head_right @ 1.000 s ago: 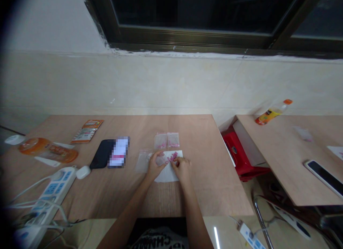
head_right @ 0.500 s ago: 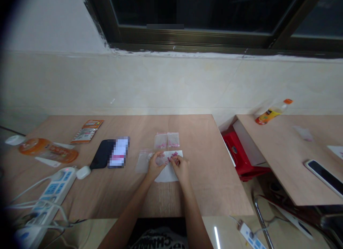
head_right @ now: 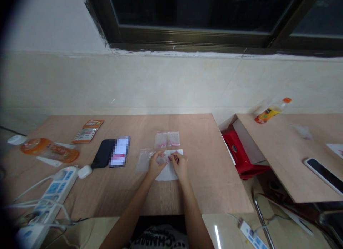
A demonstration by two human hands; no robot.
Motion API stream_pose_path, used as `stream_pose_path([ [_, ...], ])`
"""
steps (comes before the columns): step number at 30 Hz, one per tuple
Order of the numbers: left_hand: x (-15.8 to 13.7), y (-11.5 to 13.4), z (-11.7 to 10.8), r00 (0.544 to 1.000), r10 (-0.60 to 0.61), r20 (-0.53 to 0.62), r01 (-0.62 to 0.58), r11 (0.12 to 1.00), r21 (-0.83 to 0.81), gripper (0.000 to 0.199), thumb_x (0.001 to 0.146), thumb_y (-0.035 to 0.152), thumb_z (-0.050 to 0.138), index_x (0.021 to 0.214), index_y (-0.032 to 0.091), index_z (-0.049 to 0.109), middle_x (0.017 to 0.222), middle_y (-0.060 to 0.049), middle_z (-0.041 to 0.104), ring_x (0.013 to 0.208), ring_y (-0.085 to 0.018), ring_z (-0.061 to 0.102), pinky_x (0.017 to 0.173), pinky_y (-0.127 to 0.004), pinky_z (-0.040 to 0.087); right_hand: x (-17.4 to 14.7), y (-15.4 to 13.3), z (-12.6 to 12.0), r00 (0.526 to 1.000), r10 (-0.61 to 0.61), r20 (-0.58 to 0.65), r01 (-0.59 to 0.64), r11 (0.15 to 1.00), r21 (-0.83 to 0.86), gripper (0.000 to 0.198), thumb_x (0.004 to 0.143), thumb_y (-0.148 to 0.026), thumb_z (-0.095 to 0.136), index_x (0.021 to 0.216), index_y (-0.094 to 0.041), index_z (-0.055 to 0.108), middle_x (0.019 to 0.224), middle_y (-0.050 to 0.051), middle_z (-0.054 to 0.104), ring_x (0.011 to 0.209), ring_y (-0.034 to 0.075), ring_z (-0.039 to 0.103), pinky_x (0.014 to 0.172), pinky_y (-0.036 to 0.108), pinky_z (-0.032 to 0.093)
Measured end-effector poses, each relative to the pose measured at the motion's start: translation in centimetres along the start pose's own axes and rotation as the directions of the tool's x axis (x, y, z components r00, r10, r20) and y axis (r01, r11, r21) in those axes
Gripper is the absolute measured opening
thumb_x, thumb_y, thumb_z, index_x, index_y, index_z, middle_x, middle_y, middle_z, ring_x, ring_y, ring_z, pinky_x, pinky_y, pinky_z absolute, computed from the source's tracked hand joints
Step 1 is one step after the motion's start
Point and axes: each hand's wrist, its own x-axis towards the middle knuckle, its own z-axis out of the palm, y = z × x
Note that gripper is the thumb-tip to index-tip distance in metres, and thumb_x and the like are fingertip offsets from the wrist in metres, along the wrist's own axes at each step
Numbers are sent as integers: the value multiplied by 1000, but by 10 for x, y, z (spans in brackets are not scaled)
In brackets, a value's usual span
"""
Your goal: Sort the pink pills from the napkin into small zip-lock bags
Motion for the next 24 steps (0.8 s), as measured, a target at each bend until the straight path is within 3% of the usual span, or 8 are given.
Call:
stream_pose_path([
  [4,0,1,1,1000,-6,-1,6,1000,-5,45,59,19,76,102,22,64,90,-3,70,84,-20,65,81,-39,54,3,13,-15,994,-8,-111,-16,976,-216,33,85,-39,51,95,-16,73,68,4,68,62,17,59,65,27,43],
  [8,2,0,1,1000,-19,-8,19,1000,-11,45,58,19,76,101,25,65,88,-1,70,83,-22,66,80,-43,55,3,18,-18,986,24,-167,-69,960,-272,36,86,-37,49,96,-13,73,69,5,67,65,18,60,69,28,43],
  [13,3,-2,1,999,-32,5,32,999,-21,43,58,20,76,100,23,65,89,-3,71,84,-22,67,80,-41,55,3,12,-16,992,19,-123,-57,949,-311,36,89,-37,46,101,-16,73,76,5,70,71,18,62,76,29,41],
  [19,4,0,1,999,-31,8,31,999,-7,43,58,20,76,99,21,65,89,-4,71,83,-23,67,79,-40,54,2,11,-15,996,17,-88,-51,915,-400,33,92,-29,42,108,-22,71,107,7,72,97,21,63,87,33,34],
  [24,3,2,0,1000,-25,18,25,1000,12,43,58,19,76,100,20,64,88,-4,71,83,-21,66,78,-37,53,2,15,-14,996,43,-82,-73,912,-404,29,91,-32,47,99,-21,72,89,4,72,85,19,62,79,30,33],
])
